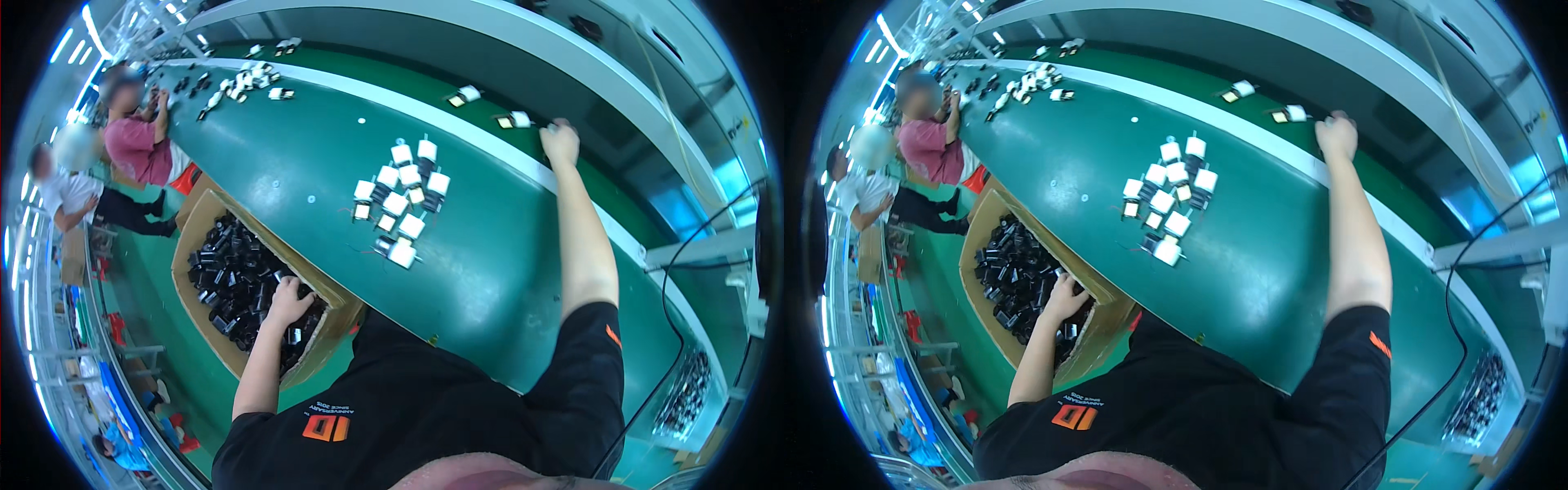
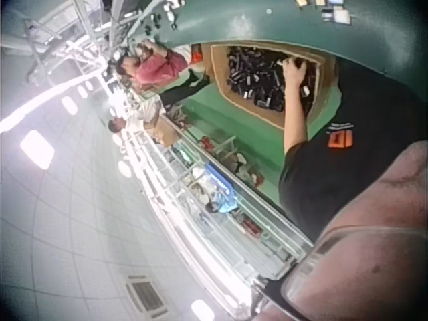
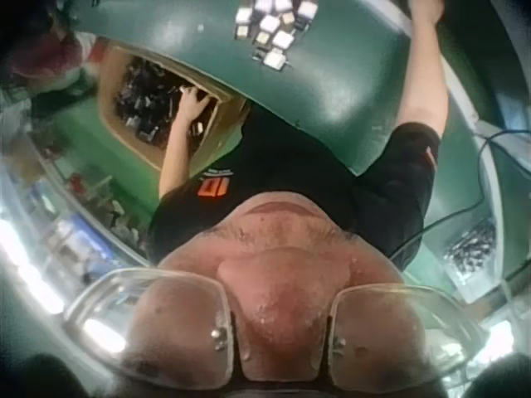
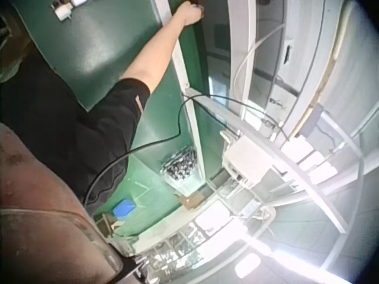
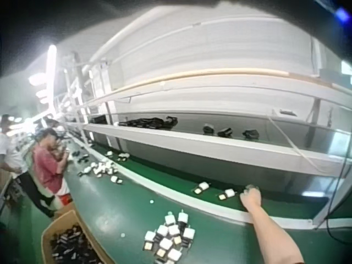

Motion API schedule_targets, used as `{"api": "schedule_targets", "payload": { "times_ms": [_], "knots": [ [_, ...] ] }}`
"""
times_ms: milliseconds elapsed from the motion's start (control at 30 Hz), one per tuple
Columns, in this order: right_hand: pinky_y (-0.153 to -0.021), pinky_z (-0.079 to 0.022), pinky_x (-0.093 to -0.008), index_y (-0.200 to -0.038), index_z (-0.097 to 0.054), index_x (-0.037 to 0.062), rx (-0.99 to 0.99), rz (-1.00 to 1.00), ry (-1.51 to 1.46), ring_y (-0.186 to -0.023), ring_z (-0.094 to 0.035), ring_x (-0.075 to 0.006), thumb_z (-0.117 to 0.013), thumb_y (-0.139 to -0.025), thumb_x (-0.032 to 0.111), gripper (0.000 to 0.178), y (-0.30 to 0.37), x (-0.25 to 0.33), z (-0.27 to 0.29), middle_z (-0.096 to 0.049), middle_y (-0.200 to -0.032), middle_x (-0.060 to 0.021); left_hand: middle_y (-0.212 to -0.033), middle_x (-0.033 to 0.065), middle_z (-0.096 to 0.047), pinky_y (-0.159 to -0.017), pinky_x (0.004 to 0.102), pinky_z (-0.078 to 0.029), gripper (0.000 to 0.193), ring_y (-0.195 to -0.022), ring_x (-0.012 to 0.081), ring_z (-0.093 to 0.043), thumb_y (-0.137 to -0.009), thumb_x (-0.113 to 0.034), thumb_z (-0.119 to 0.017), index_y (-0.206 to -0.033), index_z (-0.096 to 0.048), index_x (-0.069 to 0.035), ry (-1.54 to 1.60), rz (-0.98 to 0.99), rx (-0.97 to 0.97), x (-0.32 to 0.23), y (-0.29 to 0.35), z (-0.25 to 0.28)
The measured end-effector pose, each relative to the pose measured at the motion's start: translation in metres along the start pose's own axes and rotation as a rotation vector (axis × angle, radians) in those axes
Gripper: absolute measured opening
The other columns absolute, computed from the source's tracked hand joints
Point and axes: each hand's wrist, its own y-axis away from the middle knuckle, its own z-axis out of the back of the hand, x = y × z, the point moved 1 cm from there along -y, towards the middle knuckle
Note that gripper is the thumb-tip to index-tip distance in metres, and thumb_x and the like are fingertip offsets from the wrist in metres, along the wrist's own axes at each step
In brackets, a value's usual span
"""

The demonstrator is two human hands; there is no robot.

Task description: Assembling electronic components by inserting white internal units into black plastic housings and placing them in a tray.

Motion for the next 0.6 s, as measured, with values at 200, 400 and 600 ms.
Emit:
{"api": "schedule_targets", "payload": {
  "times_ms": [200,400,600],
  "knots": [
    [-0.094,-0.050,-0.0425,-0.105,-0.068,0.0044,0.449,0.516,-0.227,-0.104,-0.061,-0.0362,-0.075,-0.071,0.026,0.040,0.140,0.094,0.027,-0.062,-0.107,-0.0200,-0.111,0.0158,-0.062,-0.094,0.0437,-0.045,0.040,-0.111,0.0343,-0.057,-0.081,-0.028,-0.073,-0.113,-0.062,-0.007,0.176,0.007,0.149,-0.008,0.009,0.015],
    [-0.091,-0.050,-0.0394,-0.109,-0.068,0.0088,0.223,0.549,-0.266,-0.105,-0.061,-0.0326,-0.068,-0.076,0.019,0.035,0.083,0.102,0.004,-0.063,-0.113,-0.0163,-0.100,0.0152,-0.063,-0.099,0.0487,-0.034,0.039,-0.103,0.0326,-0.058,-0.084,-0.027,-0.070,-0.114,-0.057,-0.007,-0.031,-0.082,0.145,-0.005,0.006,0.004],
    [-0.100,-0.045,-0.0447,-0.120,-0.063,0.0184,0.373,0.399,0.237,-0.118,-0.054,-0.0330,-0.057,-0.078,0.002,0.046,0.000,0.038,-0.006,-0.058,-0.124,-0.0097,-0.067,0.0084,-0.053,-0.077,0.0362,-0.042,0.031,-0.069,0.0225,-0.053,-0.084,-0.022,-0.072,-0.102,-0.055,-0.003,0.019,-0.069,0.101,-0.009,-0.003,0.021]
  ]
}}
